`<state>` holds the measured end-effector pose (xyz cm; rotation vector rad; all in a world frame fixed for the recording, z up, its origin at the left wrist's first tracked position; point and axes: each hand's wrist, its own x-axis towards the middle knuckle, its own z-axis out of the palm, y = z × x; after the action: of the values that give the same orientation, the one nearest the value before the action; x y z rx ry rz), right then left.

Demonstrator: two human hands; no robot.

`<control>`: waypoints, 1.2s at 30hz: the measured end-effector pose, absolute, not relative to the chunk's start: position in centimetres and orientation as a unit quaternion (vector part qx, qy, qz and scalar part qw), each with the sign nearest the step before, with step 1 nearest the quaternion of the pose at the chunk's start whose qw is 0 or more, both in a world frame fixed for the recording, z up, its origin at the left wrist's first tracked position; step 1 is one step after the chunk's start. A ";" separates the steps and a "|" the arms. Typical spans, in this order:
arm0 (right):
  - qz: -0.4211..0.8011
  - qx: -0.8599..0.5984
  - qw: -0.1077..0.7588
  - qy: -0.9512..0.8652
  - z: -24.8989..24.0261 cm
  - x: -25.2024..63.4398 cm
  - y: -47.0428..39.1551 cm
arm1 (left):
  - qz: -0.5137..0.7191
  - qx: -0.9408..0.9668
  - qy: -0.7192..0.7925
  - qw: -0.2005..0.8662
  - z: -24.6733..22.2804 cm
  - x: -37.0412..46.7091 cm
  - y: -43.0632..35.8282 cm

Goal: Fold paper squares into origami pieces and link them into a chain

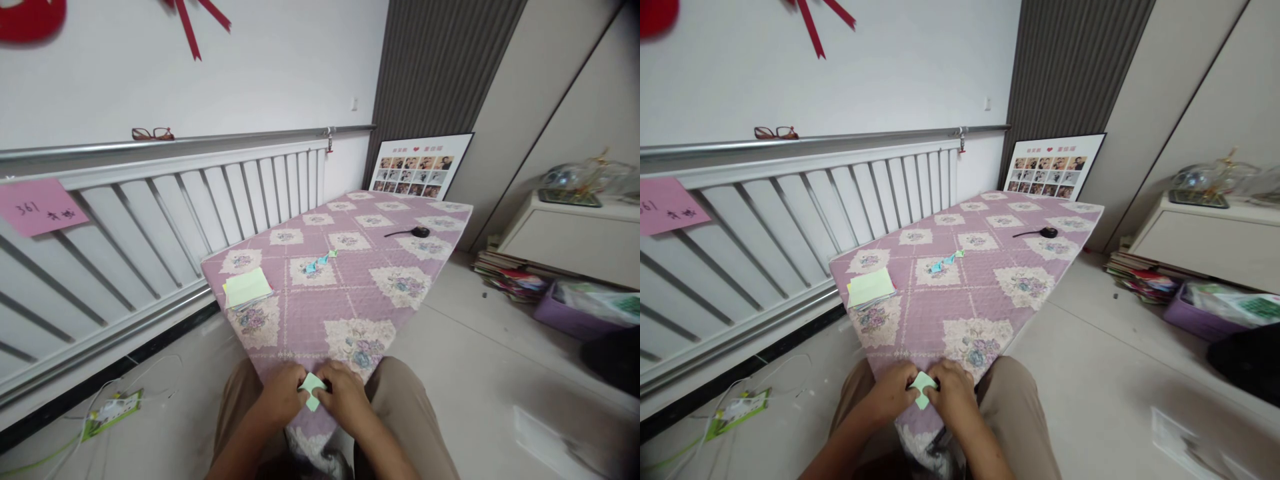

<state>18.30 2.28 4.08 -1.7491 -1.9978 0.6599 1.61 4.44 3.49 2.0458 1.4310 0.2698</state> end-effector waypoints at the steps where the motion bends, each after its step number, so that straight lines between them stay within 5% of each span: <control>1: 0.242 -0.622 0.206 -0.716 4.1 18.3 2.3 | 0.103 0.772 0.543 0.315 3.5 1.6 4.3; 8: 0.244 -0.589 0.232 -0.735 4.3 18.0 2.2 | 0.131 0.795 0.540 0.243 4.9 1.7 3.1; 16: 0.062 -0.535 0.239 -0.808 3.8 18.1 2.4 | 0.111 0.842 0.523 0.076 4.0 2.0 2.7; 36: 0.155 -0.536 0.240 -0.794 2.0 19.0 0.8 | 0.161 0.782 0.582 0.157 2.1 1.1 0.6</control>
<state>19.03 0.79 1.98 -1.4672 -2.1737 0.4249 1.06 0.60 2.11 2.2381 1.6650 0.4603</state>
